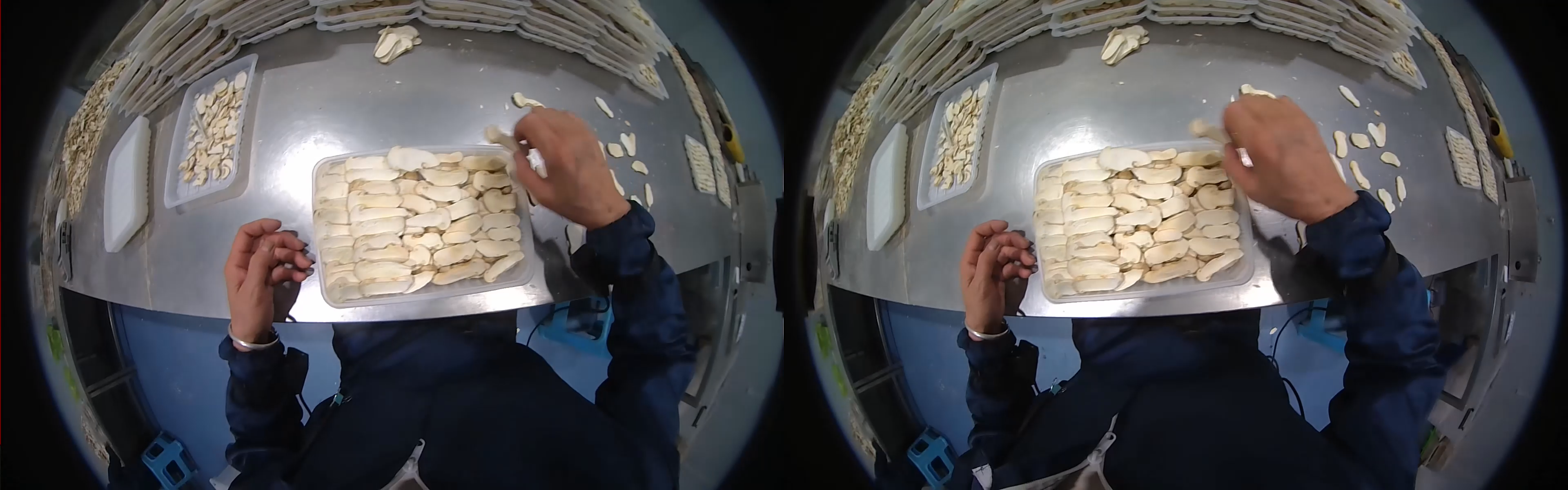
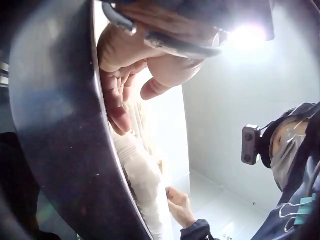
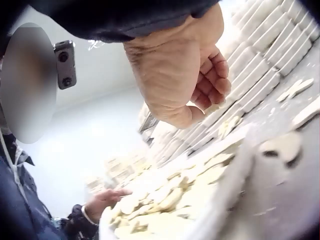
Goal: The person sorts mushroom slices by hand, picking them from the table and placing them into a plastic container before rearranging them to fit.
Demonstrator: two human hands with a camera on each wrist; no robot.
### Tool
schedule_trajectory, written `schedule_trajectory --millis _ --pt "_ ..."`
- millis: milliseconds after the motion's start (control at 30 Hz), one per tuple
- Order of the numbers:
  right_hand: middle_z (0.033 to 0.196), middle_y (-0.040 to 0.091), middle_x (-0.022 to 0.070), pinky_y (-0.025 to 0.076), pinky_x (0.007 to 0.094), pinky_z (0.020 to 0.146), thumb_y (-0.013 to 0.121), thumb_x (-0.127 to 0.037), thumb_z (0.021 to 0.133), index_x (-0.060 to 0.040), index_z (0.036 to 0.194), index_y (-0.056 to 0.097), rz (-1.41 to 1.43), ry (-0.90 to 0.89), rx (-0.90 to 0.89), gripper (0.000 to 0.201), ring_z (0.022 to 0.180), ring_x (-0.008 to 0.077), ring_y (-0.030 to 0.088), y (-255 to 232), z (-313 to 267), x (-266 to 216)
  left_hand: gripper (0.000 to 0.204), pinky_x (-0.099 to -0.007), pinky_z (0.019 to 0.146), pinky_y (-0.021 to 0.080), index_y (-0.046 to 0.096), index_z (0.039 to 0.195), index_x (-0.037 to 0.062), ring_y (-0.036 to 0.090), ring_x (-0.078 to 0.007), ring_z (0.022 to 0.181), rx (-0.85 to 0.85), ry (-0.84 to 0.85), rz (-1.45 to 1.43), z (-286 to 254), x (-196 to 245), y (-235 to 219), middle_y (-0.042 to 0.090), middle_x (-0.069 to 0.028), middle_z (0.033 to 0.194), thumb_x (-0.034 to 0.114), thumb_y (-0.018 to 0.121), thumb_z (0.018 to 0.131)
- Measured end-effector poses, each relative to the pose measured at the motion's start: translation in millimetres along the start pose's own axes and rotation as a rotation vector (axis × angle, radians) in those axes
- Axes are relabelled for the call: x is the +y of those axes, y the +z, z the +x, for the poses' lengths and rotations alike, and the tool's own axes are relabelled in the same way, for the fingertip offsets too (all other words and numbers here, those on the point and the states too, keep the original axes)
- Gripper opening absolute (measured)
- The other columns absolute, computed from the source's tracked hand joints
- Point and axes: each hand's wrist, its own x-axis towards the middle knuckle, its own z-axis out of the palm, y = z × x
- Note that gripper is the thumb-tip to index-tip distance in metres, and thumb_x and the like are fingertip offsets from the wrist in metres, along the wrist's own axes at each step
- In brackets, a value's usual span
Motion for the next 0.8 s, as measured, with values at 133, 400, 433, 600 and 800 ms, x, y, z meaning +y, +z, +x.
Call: schedule_trajectory --millis 133,400,433,600,800 --pt "0.078 0.053 0.0127 0.042 0.0389 0.072 0.062 -0.008 0.074 -0.0022 0.084 0.052 0.033 -0.149 -0.071 0.015 0.076 0.0295 0.055 9.0 29.1 -46.8 0.024 -0.0239 0.062 0.055 0.047 0.118 -0.0021 0.066 -0.0178 0.076 -0.018 -0.001 -0.030 -0.6 0.0 -2.2 0.062 -0.0159 0.096 0.013 0.045 0.099" --pt "0.080 0.056 0.0128 0.043 0.0361 0.075 0.058 -0.007 0.075 -0.0014 0.082 0.053 -0.025 -0.218 -0.131 0.010 0.077 0.0263 0.057 36.9 42.0 -55.2 0.025 -0.0236 0.062 0.055 0.047 0.119 -0.0014 0.065 -0.0167 0.075 -0.034 0.014 -0.023 -0.8 -2.2 -3.0 0.063 -0.0154 0.095 0.015 0.044 0.100" --pt "0.080 0.056 0.0127 0.043 0.0360 0.075 0.058 -0.006 0.075 -0.0013 0.082 0.053 -0.028 -0.218 -0.128 0.010 0.077 0.0261 0.057 37.8 42.1 -55.0 0.025 -0.0234 0.062 0.055 0.047 0.118 -0.0018 0.066 -0.0170 0.076 -0.038 0.011 -0.042 -0.3 -2.2 -3.0 0.063 -0.0159 0.095 0.014 0.044 0.100" --pt "0.081 0.056 0.0128 0.043 0.0360 0.076 0.058 -0.007 0.075 -0.0009 0.082 0.053 -0.056 -0.240 -0.149 0.010 0.078 0.0261 0.057 39.1 42.9 -54.6 0.023 -0.0226 0.061 0.056 0.046 0.117 -0.0029 0.066 -0.0176 0.076 -0.041 0.004 -0.071 0.9 -1.9 -2.8 0.062 -0.0171 0.095 0.011 0.044 0.099" --pt "0.080 0.053 0.0121 0.042 0.0368 0.075 0.060 -0.006 0.075 -0.0012 0.083 0.051 -0.031 -0.256 -0.121 0.012 0.077 0.0264 0.055 43.3 43.0 -52.7 0.022 -0.0224 0.061 0.055 0.046 0.117 -0.0027 0.066 -0.0171 0.075 -0.040 0.003 -0.089 0.4 -0.9 -0.9 0.062 -0.0167 0.095 0.011 0.044 0.099"
